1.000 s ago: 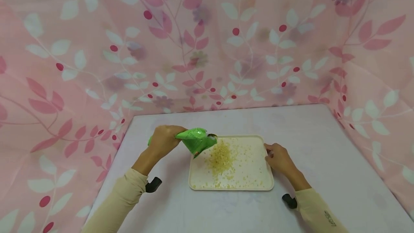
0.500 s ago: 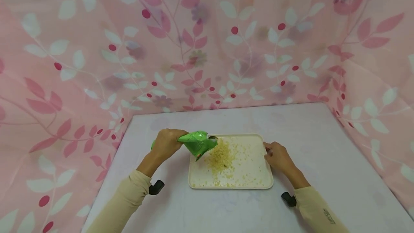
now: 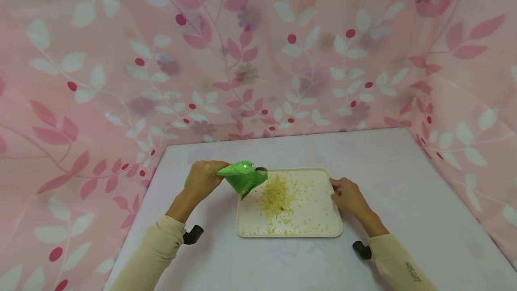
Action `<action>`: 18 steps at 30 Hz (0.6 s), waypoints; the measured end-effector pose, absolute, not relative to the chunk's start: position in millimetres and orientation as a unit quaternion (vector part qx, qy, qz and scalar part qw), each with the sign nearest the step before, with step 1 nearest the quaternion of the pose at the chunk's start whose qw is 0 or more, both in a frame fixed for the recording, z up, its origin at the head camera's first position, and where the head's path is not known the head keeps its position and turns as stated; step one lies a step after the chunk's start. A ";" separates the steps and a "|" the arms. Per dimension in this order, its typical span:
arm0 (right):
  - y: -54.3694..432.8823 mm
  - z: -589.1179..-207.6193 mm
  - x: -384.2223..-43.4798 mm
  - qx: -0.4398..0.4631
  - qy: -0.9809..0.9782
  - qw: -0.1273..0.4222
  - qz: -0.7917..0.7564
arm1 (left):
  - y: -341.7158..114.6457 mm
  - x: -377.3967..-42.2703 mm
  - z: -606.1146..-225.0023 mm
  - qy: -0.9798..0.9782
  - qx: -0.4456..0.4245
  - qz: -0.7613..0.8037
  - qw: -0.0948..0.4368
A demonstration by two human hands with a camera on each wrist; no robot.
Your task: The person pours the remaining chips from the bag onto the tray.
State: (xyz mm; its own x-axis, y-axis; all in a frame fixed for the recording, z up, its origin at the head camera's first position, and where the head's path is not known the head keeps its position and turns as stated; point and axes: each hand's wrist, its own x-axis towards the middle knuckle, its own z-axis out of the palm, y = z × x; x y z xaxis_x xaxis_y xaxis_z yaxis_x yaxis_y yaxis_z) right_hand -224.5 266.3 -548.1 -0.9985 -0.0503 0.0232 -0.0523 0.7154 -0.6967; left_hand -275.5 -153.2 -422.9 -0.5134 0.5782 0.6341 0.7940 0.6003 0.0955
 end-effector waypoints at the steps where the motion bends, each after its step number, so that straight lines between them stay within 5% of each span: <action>1: 266.0 -548.2 -224.7 0.029 -0.926 0.003 0.376 | -152.6 -273.7 -418.0 -0.844 -0.404 -0.201 0.289; 6: 266.5 -548.1 -222.7 0.031 -0.927 0.014 0.374 | -148.4 -269.2 -392.9 -0.808 -0.422 -0.252 0.326; 18: 264.6 -546.5 -221.3 0.019 -0.925 -0.001 0.379 | -147.4 -264.5 -428.5 -0.845 -0.427 -0.177 0.268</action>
State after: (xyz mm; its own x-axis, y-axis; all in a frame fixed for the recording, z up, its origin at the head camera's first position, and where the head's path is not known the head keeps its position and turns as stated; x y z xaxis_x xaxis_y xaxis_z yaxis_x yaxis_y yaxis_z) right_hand -221.3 264.6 -546.5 -0.9993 -0.0361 0.0129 -0.0348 0.7120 -0.7013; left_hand -264.5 -147.4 -428.5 -0.4913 0.6275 0.6040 0.8171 0.5722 0.0702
